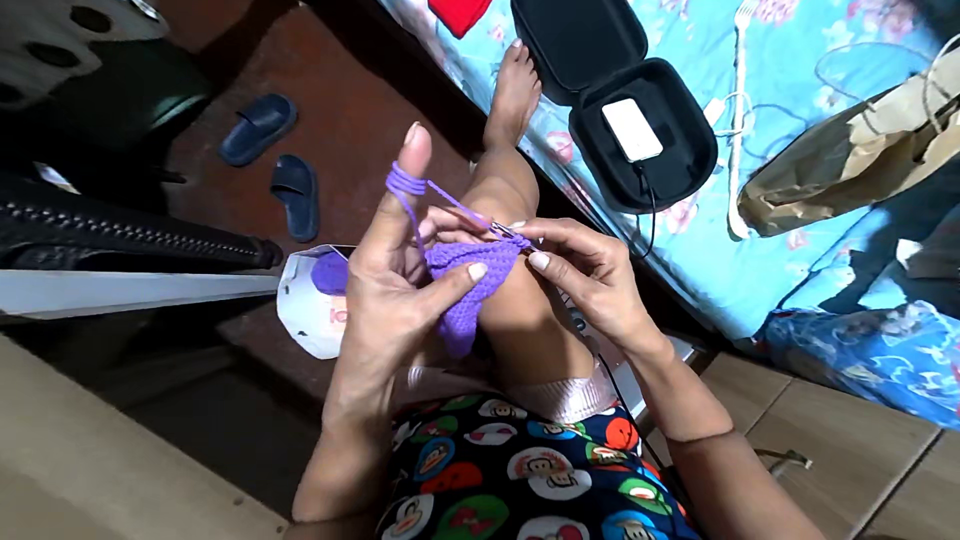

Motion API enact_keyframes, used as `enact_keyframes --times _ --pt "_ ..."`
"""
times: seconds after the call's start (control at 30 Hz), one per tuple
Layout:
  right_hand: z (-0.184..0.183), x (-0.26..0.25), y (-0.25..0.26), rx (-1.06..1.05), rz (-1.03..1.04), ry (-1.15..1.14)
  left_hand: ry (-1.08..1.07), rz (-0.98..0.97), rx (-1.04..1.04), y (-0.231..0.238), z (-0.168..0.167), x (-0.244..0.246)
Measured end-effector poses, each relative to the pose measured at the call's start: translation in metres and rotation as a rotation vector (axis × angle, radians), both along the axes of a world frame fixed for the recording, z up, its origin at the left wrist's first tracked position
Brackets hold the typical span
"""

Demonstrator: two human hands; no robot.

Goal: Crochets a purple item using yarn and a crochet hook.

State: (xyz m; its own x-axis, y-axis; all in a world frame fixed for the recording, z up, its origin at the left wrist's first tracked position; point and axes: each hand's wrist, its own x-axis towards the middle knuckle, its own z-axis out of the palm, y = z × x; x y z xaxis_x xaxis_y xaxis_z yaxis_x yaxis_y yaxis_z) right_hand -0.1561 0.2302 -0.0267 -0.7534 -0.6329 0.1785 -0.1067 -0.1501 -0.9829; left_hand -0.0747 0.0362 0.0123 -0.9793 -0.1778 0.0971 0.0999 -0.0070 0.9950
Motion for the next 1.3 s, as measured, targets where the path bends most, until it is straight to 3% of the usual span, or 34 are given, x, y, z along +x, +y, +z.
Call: enact_keyframes --times 0.3,0.5,0.83,1.2,1.3 --pt "-0.016 -0.022 0.018 0.215 0.026 0.583 -0.128 0.153 0.08 0.012 0.001 -0.003" --pt "-0.009 -0.025 0.022 0.303 0.008 0.788 -0.132 0.169 0.083 0.013 0.001 -0.003" --pt "-0.007 -0.011 0.018 0.396 -0.131 0.943 -0.061 0.204 0.009 0.015 -0.007 0.001" --pt "-0.019 -0.011 0.011 0.277 -0.148 0.899 -0.113 0.188 0.11 0.014 -0.006 0.0" --pt "-0.022 -0.01 0.01 0.224 -0.118 0.788 -0.106 0.184 0.11 0.014 -0.006 0.0"
